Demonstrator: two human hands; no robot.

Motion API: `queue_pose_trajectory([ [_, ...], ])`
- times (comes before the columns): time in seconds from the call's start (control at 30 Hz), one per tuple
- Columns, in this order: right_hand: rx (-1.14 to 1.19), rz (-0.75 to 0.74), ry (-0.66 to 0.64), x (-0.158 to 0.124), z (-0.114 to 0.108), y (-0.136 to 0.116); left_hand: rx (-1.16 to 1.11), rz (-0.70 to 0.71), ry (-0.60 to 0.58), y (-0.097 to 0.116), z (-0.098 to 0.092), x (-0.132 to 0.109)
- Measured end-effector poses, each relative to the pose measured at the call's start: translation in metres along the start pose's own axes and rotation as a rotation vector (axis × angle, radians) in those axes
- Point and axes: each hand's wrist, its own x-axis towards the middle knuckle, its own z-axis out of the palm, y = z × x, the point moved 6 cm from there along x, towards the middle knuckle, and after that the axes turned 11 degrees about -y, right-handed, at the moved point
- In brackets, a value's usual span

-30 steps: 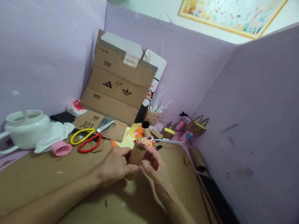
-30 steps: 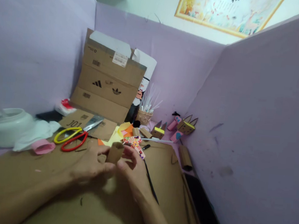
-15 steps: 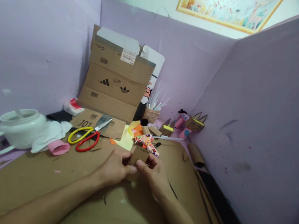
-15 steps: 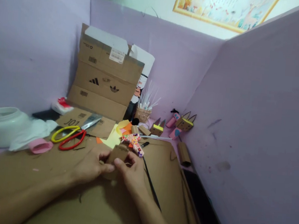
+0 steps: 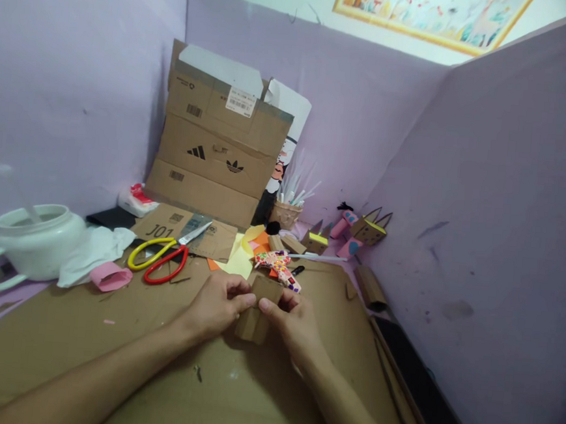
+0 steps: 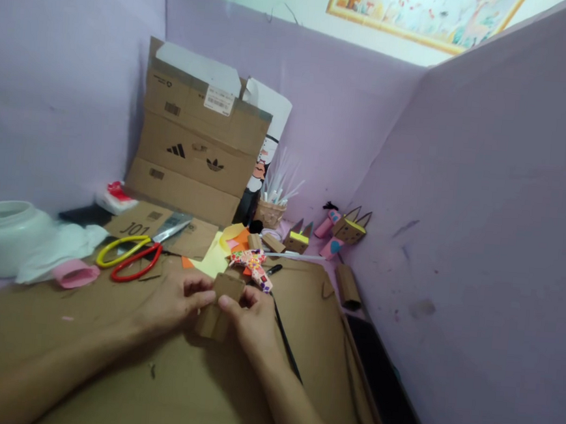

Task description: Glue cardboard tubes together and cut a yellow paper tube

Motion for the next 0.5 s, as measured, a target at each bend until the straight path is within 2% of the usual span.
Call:
queue_pose_trajectory([
  [0.1,0.043,0.009,-0.017,0.0,0.002,0.001,0.058,0.004,0.057,-0.001,0.001,-0.001],
  [0.23,0.014,0.007,-0.021,0.001,0.002,0.0,0.079,0.007,0.077,-0.002,0.001,-0.001],
  [0.4,0.002,-0.013,-0.112,0.001,0.007,-0.006,0.041,0.014,0.119,-0.004,-0.007,0.001],
  [0.5,0.019,0.018,-0.083,0.001,0.005,-0.004,-0.005,0.015,0.105,-0.002,-0.009,0.002],
])
